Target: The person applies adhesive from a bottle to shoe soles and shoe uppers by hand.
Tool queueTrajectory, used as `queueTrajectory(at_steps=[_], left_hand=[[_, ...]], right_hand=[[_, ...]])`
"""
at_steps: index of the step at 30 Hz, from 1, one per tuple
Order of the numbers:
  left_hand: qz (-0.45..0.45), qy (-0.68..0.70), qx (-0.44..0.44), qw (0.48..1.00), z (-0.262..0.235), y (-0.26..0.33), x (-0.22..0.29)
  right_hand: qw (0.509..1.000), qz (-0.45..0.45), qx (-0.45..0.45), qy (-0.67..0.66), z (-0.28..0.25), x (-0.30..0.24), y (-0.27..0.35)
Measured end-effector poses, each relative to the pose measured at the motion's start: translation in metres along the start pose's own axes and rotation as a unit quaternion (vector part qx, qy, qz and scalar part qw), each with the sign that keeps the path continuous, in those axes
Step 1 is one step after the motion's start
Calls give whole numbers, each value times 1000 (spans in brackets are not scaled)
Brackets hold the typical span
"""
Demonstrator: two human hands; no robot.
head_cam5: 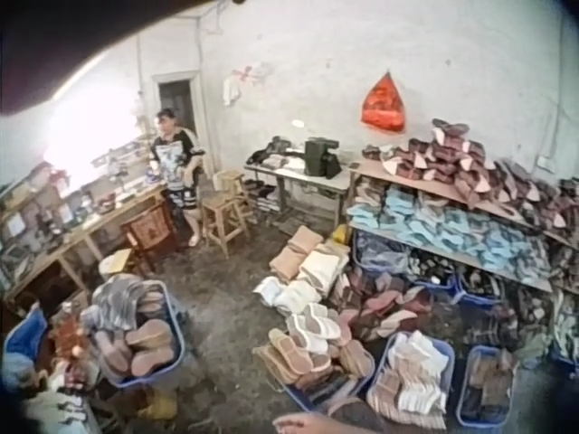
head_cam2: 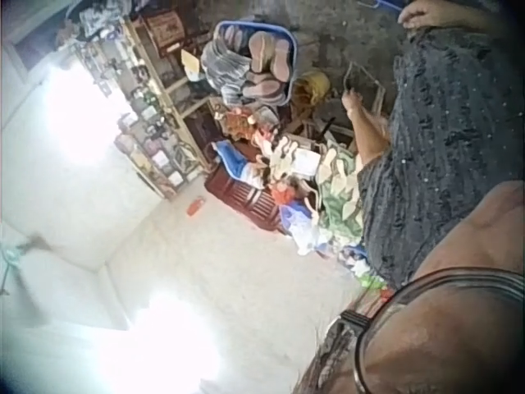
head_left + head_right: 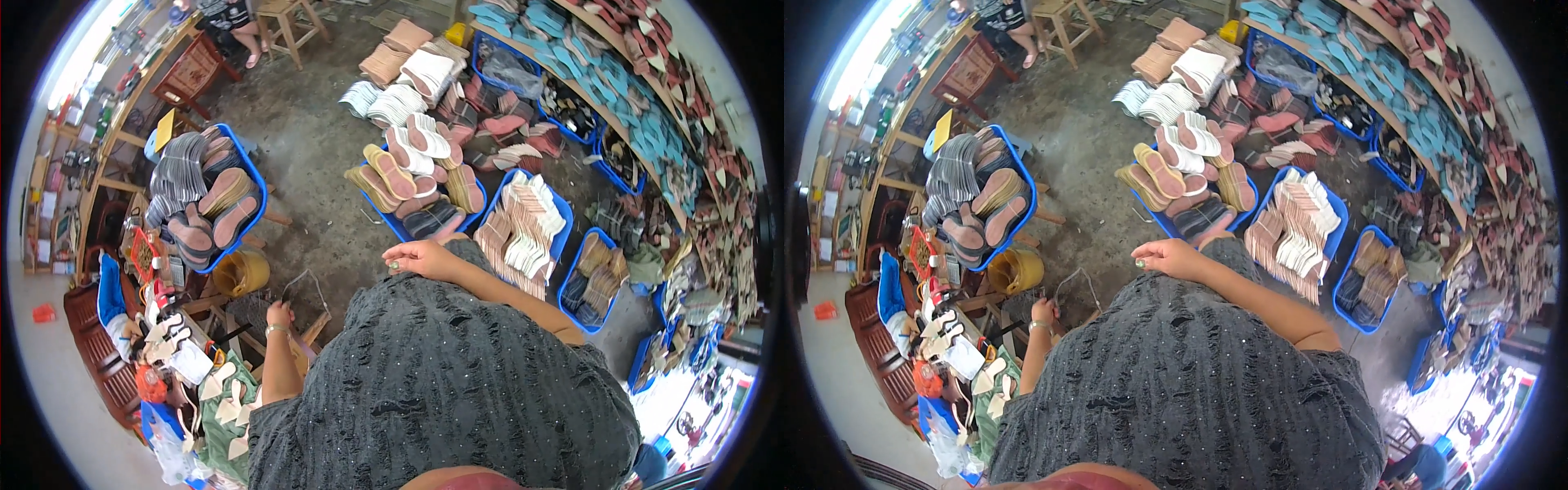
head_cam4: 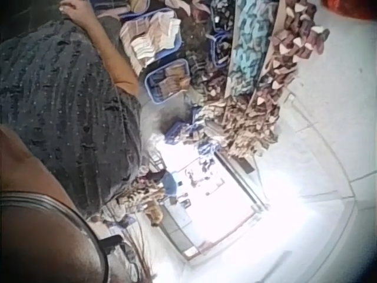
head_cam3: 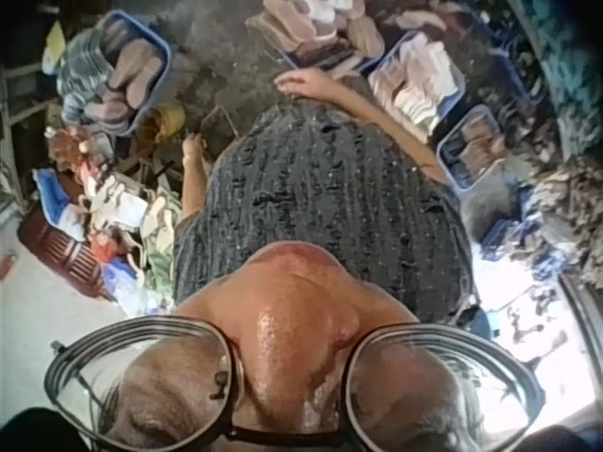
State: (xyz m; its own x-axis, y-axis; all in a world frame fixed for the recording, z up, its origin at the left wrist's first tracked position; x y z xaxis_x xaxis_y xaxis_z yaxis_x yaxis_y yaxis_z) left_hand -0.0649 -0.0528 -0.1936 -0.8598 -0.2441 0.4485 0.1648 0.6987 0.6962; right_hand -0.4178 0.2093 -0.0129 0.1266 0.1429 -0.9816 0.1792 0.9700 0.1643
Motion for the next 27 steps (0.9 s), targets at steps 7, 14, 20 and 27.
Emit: queueTrajectory(at_steps=[7, 14, 20, 27], left_hand=[[13, 8, -9, 1000, 24, -23, 100], [-21, 37, -24, 999, 66, -26, 55], [-89, 68, -14, 994, 80, 33, 25], [-95, 52, -1, 994, 97, 89, 22]], right_hand=[[999, -12, 12, 38, -32, -4, 23], [997, -38, -6, 62, -47, 12, 16], [998, 5, -63, 0, -62, 16, 0], [977, -12, -155, 144, -64, -20, -25]])
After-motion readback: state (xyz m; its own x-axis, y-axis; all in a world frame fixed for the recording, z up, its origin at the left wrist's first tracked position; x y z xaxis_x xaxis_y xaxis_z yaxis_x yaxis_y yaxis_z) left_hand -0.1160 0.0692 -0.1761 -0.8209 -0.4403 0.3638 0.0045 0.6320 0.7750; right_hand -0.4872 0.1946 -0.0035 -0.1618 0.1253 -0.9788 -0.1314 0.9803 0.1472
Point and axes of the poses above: each hand's wrist, its own y-axis away from the middle knuckle, its own z-axis out of the palm, x = y × z, the point moved 5 cm from there along -y, towards the middle knuckle, and after that the axes turned 9 degrees about -z, right-handed, at the moved point
